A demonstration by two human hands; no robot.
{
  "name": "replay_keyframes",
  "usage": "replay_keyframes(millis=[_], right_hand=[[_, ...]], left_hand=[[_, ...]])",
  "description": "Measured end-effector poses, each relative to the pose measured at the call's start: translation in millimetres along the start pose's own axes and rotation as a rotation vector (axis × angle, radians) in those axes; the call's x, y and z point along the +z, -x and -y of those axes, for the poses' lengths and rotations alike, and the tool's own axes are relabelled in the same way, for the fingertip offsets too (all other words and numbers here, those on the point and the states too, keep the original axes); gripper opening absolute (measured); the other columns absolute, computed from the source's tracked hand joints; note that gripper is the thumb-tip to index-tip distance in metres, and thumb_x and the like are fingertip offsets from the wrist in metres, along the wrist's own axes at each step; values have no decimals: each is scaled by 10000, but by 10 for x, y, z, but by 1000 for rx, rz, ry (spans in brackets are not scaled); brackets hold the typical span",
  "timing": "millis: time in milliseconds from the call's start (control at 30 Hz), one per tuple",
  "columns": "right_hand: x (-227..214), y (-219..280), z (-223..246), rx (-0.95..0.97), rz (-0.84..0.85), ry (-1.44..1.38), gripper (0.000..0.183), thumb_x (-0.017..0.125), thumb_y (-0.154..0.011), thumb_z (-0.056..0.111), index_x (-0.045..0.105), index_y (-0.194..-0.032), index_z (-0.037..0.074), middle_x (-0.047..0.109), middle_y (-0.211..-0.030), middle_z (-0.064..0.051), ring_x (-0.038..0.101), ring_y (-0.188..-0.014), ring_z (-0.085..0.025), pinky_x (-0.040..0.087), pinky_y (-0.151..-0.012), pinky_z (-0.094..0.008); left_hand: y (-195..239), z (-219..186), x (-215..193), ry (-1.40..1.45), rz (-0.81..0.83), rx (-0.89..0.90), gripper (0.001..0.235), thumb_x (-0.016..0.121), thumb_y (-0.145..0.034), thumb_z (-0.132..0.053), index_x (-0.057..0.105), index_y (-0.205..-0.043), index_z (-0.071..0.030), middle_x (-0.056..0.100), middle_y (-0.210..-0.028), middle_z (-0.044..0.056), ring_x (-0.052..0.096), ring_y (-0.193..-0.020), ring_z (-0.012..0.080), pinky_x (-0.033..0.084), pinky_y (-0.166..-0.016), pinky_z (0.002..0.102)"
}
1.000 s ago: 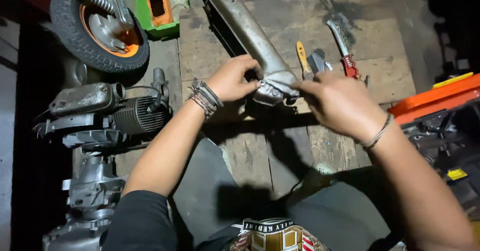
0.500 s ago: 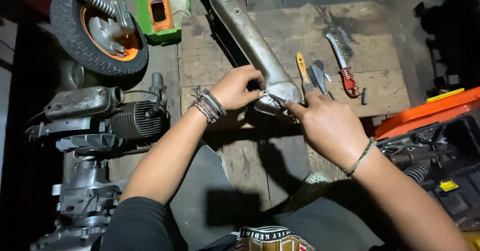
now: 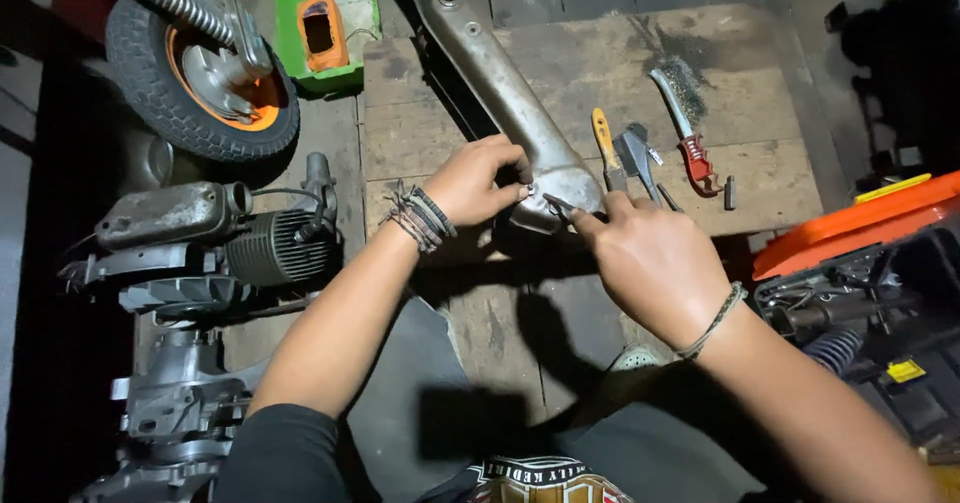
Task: Scraping and cleaning residue from a metal motorcycle engine component using a hand scraper and wire brush.
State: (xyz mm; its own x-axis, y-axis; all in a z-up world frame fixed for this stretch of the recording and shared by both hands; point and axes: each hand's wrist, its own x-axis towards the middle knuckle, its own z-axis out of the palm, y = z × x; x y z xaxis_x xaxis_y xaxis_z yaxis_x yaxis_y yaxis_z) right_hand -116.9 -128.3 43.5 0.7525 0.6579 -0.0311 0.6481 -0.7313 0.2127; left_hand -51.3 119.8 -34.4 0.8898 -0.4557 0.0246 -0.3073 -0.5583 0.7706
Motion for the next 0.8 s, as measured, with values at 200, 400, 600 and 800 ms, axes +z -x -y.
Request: replay_keyframes(millis=[200,400,600,800], right_hand=[[17,-26,-3,-1,-5,-2,301,544,-977,144,737,-1183,250,691,-974,-72,766,-819,-244,633,-670,-364],[59,-32,-7,5,-35,17,270,558,-976,156,737,-1159,243,696,-986,-71,764,-823,-240,630,-677,-357],[43,-40,-3,-21,-19,34,295,540,-966,131,736,-1141,266,687,-963,-51,765,-813,-235,629,-667,-348],[-11,-41,12,-38,-4,15,289,529,-977,120,738,-1127,252,689,-967,-70,769,-811,-247,635,-662,-365]], left_hand=[[-8,-4,-3,-5,2,1,111,741,-856,-127,702,-952,-85,674,-980,127,681,-1041,373,551,-916,477],[-20,23,32,-36,-11,14,126,748,-853,-154,692,-949,-96,674,-979,124,680,-1041,378,555,-904,482],[-9,32,30,-14,-11,30,105,739,-846,-126,680,-929,-100,664,-971,128,675,-1042,387,545,-909,486],[-21,55,36,-15,-22,34,118,749,-840,-133,683,-927,-91,668,-959,130,680,-1031,380,549,-904,479]])
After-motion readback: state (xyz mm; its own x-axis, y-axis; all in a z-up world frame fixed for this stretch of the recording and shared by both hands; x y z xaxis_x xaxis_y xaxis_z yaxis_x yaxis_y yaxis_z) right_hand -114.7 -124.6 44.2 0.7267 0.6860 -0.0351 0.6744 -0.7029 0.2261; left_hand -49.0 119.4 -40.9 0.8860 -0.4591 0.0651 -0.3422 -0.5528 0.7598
